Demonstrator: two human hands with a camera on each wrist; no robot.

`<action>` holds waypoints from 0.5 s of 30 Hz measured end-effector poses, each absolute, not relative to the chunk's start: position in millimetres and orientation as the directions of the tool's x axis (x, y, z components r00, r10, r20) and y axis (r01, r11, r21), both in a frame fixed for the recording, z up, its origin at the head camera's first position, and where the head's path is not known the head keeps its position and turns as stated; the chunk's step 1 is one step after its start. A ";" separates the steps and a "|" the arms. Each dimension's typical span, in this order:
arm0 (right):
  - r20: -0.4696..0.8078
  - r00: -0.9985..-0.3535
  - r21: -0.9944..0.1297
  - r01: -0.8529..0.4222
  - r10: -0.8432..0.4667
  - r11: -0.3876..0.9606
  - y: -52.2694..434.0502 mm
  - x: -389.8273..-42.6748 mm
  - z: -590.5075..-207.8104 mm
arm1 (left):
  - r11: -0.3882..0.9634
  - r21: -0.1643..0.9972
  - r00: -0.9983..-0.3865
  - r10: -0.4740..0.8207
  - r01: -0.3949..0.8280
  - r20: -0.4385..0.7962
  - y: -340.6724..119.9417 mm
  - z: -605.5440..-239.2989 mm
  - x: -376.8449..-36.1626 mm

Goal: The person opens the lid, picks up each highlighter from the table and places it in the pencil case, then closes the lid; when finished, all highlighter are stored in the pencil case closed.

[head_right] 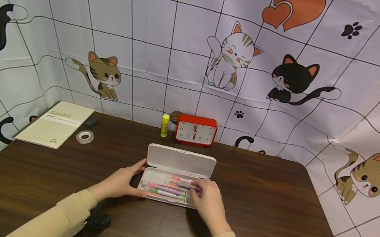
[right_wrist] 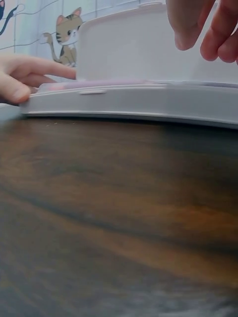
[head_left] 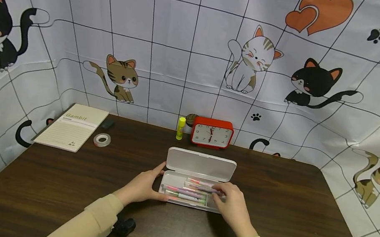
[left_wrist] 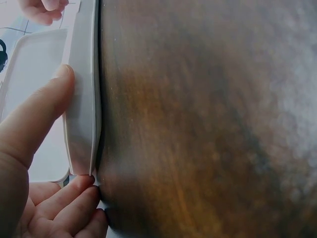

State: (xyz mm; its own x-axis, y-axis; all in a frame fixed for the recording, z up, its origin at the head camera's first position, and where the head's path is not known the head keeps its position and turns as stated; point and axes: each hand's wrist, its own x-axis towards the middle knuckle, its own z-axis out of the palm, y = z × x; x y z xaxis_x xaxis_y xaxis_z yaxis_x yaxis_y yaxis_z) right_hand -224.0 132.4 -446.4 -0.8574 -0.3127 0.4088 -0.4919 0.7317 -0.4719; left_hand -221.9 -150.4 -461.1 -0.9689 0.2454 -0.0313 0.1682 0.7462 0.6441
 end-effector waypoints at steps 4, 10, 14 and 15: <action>0.409 -0.867 -0.481 -0.470 -0.285 0.740 140.5 -225.2 -446.3 | 0.747 0.644 -0.969 0.245 0.166 -0.034 -150.3 -460.7 -222.3; 0.421 -0.869 -0.491 -0.459 -0.259 0.741 152.8 -228.5 -451.0 | 0.750 0.642 -0.970 0.239 0.160 -0.038 -150.0 -460.0 -222.1; 0.416 -0.878 -0.519 -0.442 -0.236 0.731 160.1 -231.5 -453.7 | 0.754 0.635 -0.969 0.245 0.168 -0.035 -149.8 -460.1 -221.5; 0.411 -0.882 -0.526 -0.435 -0.229 0.731 161.6 -232.4 -454.1 | 0.753 0.636 -0.968 0.247 0.168 -0.036 -149.8 -460.1 -221.4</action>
State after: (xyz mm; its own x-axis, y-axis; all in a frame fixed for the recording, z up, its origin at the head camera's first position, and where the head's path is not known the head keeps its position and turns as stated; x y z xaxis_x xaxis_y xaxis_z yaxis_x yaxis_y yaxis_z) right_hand -232.4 161.6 -454.1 -0.8825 -0.2295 0.4106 -0.4348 0.7308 -0.5261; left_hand -221.4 -149.8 -460.1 -0.9684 0.2467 -0.0364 0.1680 0.7532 0.6359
